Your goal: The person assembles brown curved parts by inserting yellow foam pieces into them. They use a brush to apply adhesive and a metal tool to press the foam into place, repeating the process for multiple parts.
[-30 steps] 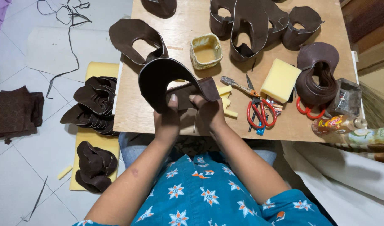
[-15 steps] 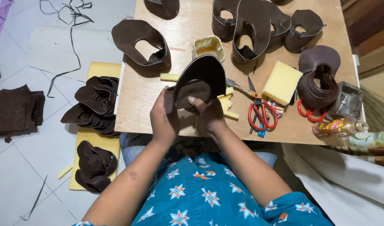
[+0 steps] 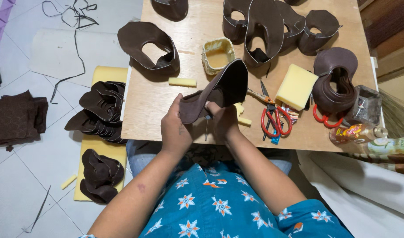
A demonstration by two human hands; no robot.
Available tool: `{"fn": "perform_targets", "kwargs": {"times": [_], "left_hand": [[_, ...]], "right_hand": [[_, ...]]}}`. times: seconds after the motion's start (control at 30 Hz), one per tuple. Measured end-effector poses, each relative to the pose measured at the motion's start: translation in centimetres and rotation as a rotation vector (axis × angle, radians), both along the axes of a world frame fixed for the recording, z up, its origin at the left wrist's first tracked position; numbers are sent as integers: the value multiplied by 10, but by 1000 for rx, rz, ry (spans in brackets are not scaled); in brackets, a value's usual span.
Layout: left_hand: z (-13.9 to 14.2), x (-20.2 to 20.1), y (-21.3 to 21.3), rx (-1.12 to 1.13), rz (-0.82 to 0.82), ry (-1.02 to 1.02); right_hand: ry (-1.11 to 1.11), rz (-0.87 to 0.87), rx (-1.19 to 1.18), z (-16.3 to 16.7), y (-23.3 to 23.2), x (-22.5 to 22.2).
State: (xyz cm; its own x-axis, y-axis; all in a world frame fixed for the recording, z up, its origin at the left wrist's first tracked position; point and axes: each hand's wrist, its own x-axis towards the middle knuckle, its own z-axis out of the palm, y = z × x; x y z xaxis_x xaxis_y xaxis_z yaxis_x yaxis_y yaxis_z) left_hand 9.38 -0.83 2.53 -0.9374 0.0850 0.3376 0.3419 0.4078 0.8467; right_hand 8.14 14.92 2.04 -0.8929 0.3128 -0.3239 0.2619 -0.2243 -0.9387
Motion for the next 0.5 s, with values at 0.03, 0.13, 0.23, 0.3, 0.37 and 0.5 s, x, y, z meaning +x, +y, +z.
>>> {"fn": "perform_targets", "kwargs": {"times": [0.03,0.13,0.23,0.3,0.37,0.5], "left_hand": [[0,0,0,39,-10,6],[2,-3,0,116,-26,28],[4,-7,-2,22,6,-69],[4,-8,-2,-129,15,-308],[3,-5,-1,-151,-346,-850],[-5,12,3,263,-979,-1309]], "right_hand": [[-10,29,144,1,0,0],[-34,81,400,-1,5,-3],[-26,79,316,-10,9,-4],[2,62,308,-20,15,-5],[-10,43,347,-31,23,-8],[160,123,389,-46,37,-18]]}}
